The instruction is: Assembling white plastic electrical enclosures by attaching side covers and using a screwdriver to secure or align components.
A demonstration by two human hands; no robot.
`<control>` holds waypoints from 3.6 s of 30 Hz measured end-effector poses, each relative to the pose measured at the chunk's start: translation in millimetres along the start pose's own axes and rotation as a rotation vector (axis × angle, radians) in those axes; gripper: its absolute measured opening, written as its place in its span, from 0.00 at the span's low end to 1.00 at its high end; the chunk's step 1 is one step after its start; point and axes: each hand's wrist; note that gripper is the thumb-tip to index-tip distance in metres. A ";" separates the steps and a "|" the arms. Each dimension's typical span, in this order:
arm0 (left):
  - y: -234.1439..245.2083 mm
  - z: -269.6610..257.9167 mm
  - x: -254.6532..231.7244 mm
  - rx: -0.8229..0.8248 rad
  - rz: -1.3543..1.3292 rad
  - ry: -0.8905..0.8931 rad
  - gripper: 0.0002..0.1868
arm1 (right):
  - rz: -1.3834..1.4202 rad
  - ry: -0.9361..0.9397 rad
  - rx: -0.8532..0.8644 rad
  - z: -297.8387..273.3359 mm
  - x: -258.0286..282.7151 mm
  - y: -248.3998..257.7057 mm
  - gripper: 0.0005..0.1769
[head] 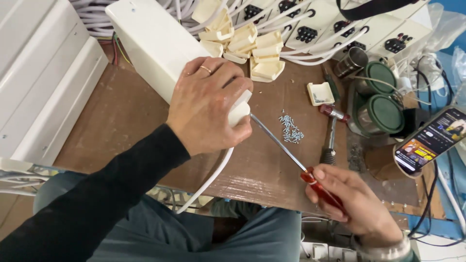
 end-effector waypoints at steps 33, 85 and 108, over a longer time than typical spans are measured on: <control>-7.7 -5.9 2.4 -0.026 -0.046 0.034 0.21 | -0.285 -0.264 -0.118 11.4 1.3 23.0 0.13; -6.2 -1.1 0.1 -0.034 -0.020 0.017 0.18 | -0.751 0.333 -0.413 -10.6 16.0 -45.4 0.19; -5.9 -5.9 3.6 -0.046 -0.082 -0.008 0.08 | -0.859 0.336 -0.512 -12.6 -76.4 -56.6 0.16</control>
Point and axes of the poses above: each hand's wrist, its own z-axis towards the middle knuckle, its own y-axis out of the back of the hand, x = y × z, and after that the axes turned 1 degree about z, right-handed
